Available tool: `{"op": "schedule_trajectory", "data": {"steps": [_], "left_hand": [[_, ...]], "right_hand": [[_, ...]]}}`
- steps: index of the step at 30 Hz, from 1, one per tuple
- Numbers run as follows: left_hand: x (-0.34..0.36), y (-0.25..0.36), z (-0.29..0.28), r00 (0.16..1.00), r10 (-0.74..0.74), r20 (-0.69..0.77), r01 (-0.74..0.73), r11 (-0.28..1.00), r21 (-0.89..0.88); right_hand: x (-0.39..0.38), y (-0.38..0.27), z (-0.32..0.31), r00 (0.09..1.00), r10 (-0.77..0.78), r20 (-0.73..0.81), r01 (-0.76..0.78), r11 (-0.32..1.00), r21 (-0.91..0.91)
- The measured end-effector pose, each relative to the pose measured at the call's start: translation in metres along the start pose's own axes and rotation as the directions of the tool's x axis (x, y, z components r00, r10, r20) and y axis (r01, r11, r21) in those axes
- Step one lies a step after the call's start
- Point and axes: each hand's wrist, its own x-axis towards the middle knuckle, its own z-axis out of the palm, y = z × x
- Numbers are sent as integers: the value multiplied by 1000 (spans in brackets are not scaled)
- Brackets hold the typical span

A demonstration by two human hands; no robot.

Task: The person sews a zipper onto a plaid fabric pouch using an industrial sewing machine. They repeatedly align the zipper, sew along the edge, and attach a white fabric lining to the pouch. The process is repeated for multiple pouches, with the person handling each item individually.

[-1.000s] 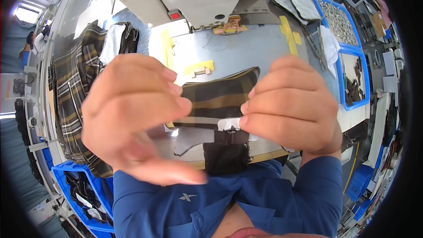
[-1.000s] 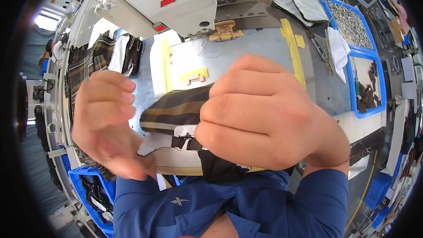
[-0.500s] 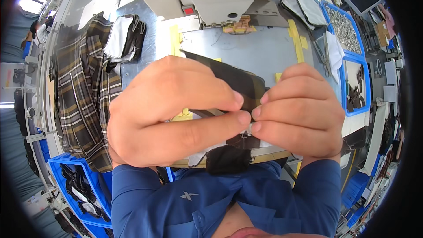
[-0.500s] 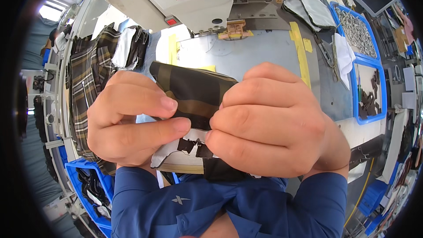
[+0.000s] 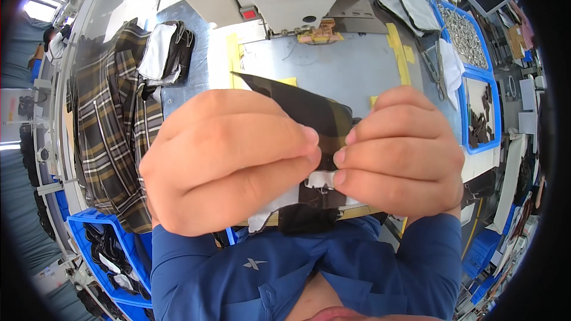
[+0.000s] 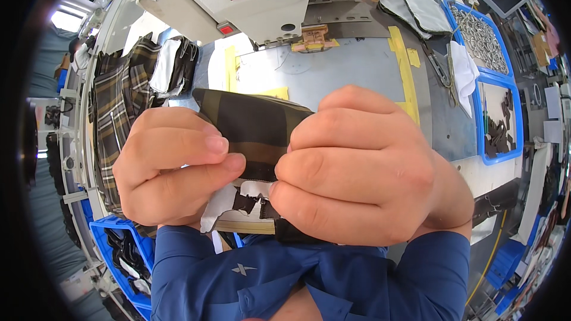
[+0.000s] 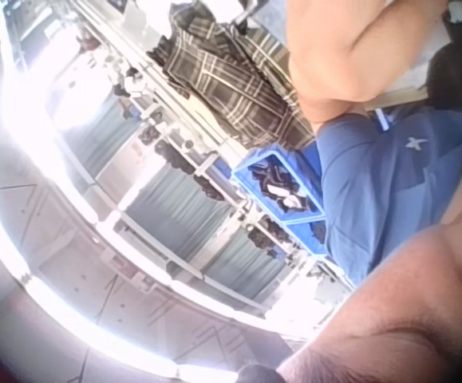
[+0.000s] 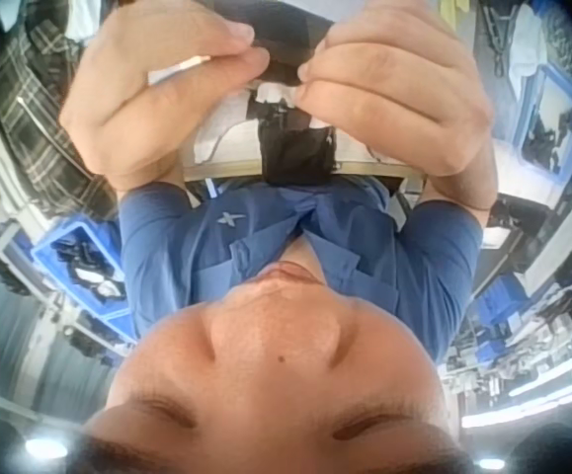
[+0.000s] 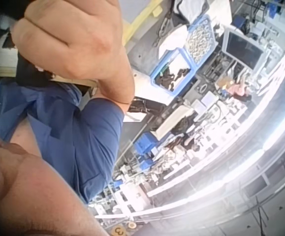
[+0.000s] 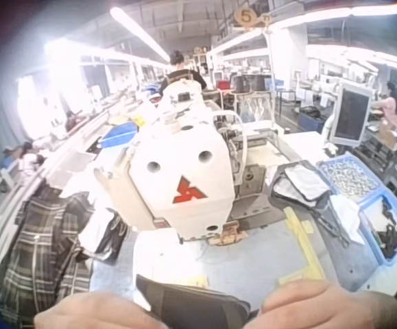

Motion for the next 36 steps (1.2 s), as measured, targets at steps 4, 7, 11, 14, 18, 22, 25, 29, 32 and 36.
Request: {"op": "schedule_trajectory", "data": {"steps": [4, 7, 11, 14, 18, 22, 25, 29, 32, 36], "left_hand": [[4, -5, -3, 983, 174, 59, -179, 980, 91], [5, -8, -6, 965, 241, 101, -254, 958, 136], [1, -11, 3, 972, 232, 40, -234, 971, 44], [1, -4, 2, 985, 160, 70, -160, 987, -2], [6, -6, -1, 982, 158, 102, -153, 987, -55], [8, -9, 6, 980, 195, 42, -191, 978, -85], [1, -7, 15, 994, 105, -12, -106, 976, -193], [0, -4, 17, 996, -87, 26, 90, 916, -390], [5, -4, 18, 993, -107, 44, 115, 884, -454], [2, -12, 24, 992, -122, 37, 123, 840, -528]], "right_hand": [[-1, 0, 3, 1000, -12, -22, 12, 1000, -2], [-1, -1, 0, 1000, -6, -5, 6, 1000, 6], [1, -2, -3, 1000, 7, 14, -8, 1000, 21], [1, -1, 0, 1000, 5, -12, -4, 999, 43], [0, 0, -3, 1000, 16, 8, -16, 999, 45], [0, 3, -2, 1000, 4, -5, -4, 997, 82], [1, 1, -1, 999, 43, -10, -41, 989, 143], [-1, 2, -1, 996, 86, -17, -80, 970, 230], [-4, 1, 3, 987, 152, -45, -132, 945, 299], [-5, 1, 1, 975, 221, -24, -201, 921, 334]]}}
